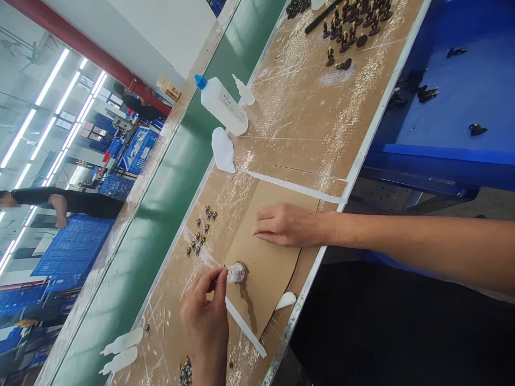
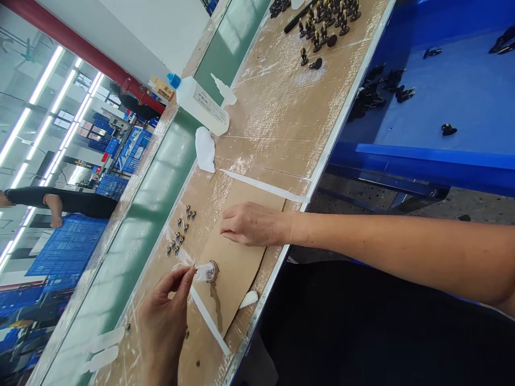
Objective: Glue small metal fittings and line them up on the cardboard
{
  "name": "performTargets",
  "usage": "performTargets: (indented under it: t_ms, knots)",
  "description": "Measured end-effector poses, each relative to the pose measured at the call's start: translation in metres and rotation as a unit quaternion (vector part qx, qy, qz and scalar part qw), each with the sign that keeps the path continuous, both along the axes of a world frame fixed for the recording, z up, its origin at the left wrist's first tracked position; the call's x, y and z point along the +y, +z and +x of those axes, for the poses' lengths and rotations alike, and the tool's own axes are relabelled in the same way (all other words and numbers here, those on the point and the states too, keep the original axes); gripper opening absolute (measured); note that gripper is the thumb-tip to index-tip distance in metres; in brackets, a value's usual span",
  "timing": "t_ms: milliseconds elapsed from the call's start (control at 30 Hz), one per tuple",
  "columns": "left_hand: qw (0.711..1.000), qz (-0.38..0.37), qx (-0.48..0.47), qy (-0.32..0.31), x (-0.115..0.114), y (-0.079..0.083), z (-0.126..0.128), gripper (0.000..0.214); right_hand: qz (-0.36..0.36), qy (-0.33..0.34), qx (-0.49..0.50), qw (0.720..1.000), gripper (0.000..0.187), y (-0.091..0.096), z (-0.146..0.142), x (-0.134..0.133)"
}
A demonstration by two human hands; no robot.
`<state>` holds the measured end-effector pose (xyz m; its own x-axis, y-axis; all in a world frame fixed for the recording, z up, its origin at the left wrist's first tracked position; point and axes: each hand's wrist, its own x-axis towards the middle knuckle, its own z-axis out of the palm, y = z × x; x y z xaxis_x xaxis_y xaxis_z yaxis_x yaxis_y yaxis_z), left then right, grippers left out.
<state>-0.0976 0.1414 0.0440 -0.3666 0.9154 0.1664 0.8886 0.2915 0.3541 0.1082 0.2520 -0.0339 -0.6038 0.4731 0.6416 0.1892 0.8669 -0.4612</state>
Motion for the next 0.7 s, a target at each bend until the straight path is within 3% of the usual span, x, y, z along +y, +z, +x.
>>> performTargets:
  t_ms: [100, 167, 300, 367, 533, 700]
  knots:
    - [0.998, -0.007, -0.050, 0.022, -0.002, 0.003, 0.006, 0.030, 0.002, -0.001, 0.004, 1.000, 0.026, 0.000, 0.000, 0.000]
    - [0.991, 0.000, -0.118, 0.070, -0.007, 0.006, 0.007, 0.034, 0.003, -0.003, 0.008, 1.000, 0.027, -0.001, 0.000, 0.001]
    - [0.947, 0.040, -0.243, 0.209, -0.027, 0.011, 0.004, 0.044, 0.003, -0.002, 0.024, 1.000, 0.027, -0.001, 0.001, 0.001]
    - [0.927, 0.071, -0.280, 0.238, -0.041, 0.008, 0.000, 0.044, -0.002, 0.006, 0.035, 0.999, 0.027, -0.001, 0.002, 0.000]
    - [0.833, 0.209, -0.428, 0.281, -0.082, -0.005, -0.010, 0.042, -0.030, 0.022, 0.058, 0.998, 0.026, 0.000, 0.004, -0.003]
    - [0.753, 0.223, -0.539, 0.306, -0.116, -0.016, -0.008, 0.037, -0.052, 0.027, 0.053, 0.997, 0.024, -0.001, 0.005, -0.003]
